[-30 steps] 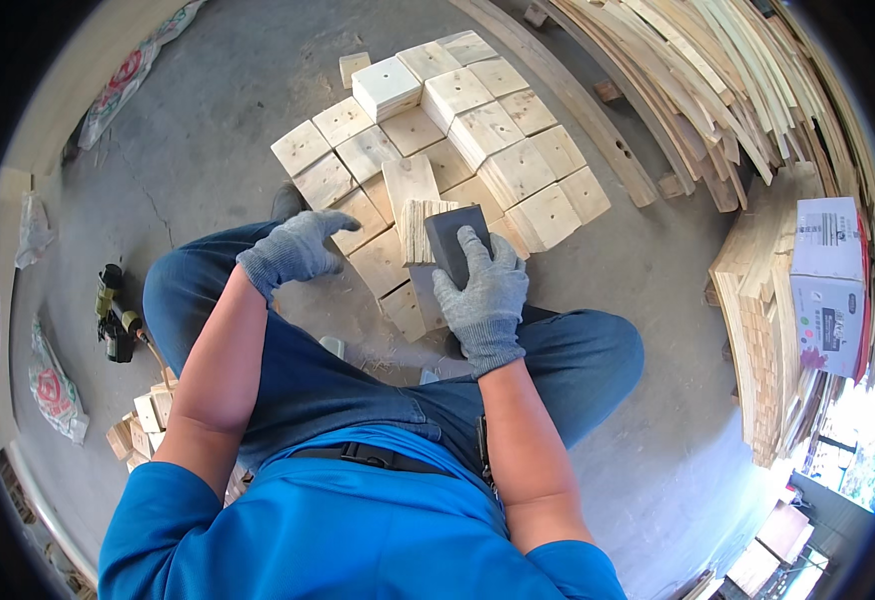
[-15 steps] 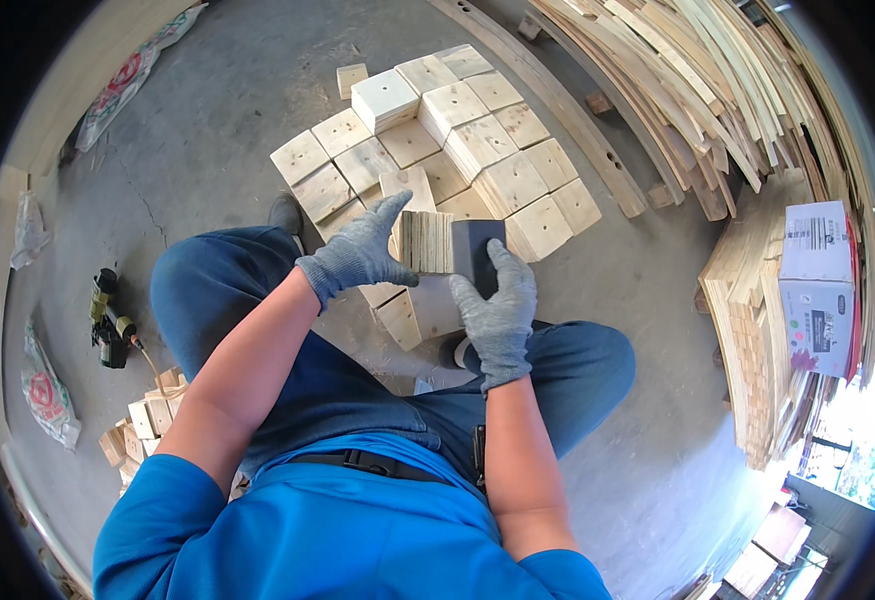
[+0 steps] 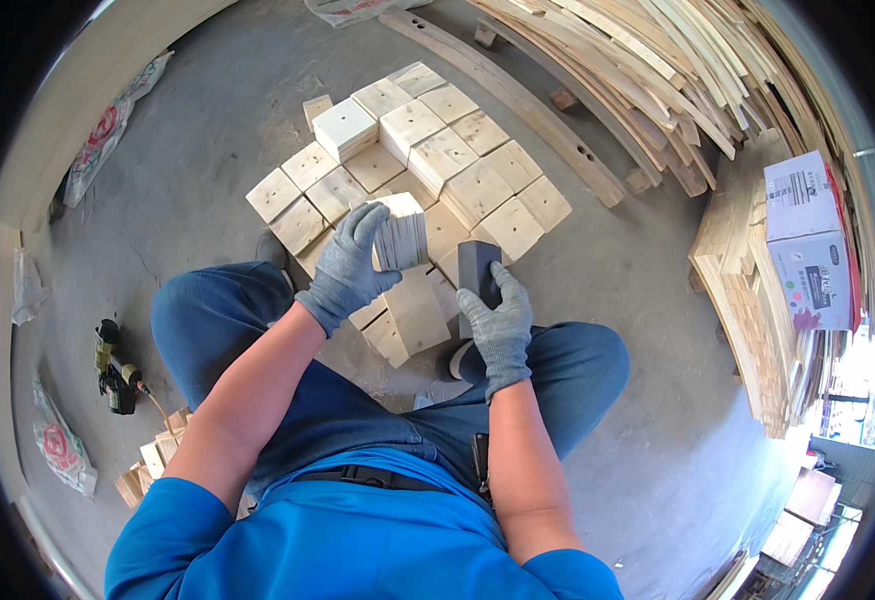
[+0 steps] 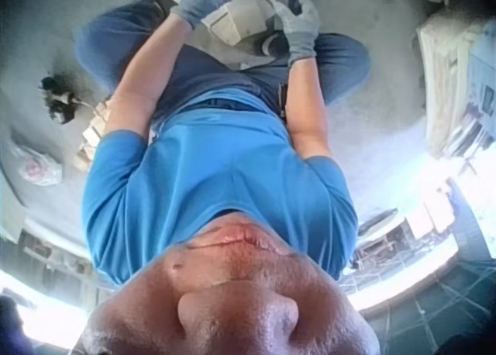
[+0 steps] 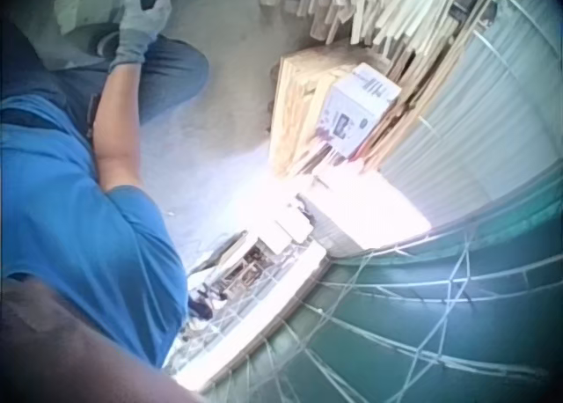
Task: The person sits on the floor and sands small wooden blocks with a sanding block, turning each piece to smooth multiple faces. Finished blocks are placed into a stack nearby.
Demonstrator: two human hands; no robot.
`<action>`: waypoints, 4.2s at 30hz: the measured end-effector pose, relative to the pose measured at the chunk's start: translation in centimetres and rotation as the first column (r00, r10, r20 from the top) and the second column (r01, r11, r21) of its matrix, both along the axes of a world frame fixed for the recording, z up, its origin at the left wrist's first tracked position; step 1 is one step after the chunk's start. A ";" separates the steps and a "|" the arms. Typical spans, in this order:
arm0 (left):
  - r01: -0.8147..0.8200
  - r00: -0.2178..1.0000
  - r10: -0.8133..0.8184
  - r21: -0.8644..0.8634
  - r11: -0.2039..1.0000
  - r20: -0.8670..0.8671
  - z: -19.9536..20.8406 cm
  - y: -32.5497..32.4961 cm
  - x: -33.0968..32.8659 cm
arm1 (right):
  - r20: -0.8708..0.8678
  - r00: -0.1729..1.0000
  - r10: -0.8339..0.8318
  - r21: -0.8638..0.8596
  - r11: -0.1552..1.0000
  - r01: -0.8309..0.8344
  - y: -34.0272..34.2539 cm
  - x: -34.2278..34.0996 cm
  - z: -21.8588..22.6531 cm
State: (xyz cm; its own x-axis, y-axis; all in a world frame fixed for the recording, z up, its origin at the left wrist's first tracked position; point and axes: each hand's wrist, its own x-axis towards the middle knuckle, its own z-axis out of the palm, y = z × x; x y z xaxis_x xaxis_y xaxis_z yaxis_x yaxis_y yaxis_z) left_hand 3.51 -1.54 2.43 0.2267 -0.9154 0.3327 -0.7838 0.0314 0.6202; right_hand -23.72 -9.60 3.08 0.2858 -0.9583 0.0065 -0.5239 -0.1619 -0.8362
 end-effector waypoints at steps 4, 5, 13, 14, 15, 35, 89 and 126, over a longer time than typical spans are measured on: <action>0.056 0.993 -0.059 0.032 0.998 0.107 -0.4 1.7 -1.3 | 0.030 1.000 -0.005 -0.014 1.000 0.006 0.5 0.3 0.5; 0.091 0.987 -0.094 0.025 0.996 0.134 -0.5 2.2 -1.5 | 0.006 1.000 0.005 -0.028 1.000 -0.005 0.6 0.3 0.6; 0.200 0.968 -0.207 0.061 0.978 0.140 -0.1 5.0 -2.4 | -0.027 0.999 0.038 -0.089 0.995 -0.041 0.4 1.4 0.5; 0.156 0.984 -0.161 0.076 0.985 0.071 -0.2 5.0 -2.2 | -0.025 0.999 0.044 -0.107 0.993 -0.046 0.4 1.4 0.5; 0.113 0.994 -0.114 0.094 0.989 0.002 -0.3 4.9 -1.9 | -0.024 0.998 0.062 -0.143 0.988 -0.065 0.6 1.2 0.6; 0.007 0.875 0.068 0.153 0.988 -0.479 -5.2 0.3 -1.2 | -0.548 0.824 0.142 -0.333 0.867 -0.371 -0.6 12.5 4.8; 0.019 0.917 0.118 0.338 0.941 -0.381 -3.7 0.3 -1.6 | -0.517 0.830 0.210 -0.230 0.900 -0.370 -8.3 12.7 3.2; 0.054 0.946 0.030 0.248 0.967 -0.324 -0.6 1.0 -0.9 | 0.084 0.995 -0.056 0.216 0.976 0.037 0.3 -2.1 2.0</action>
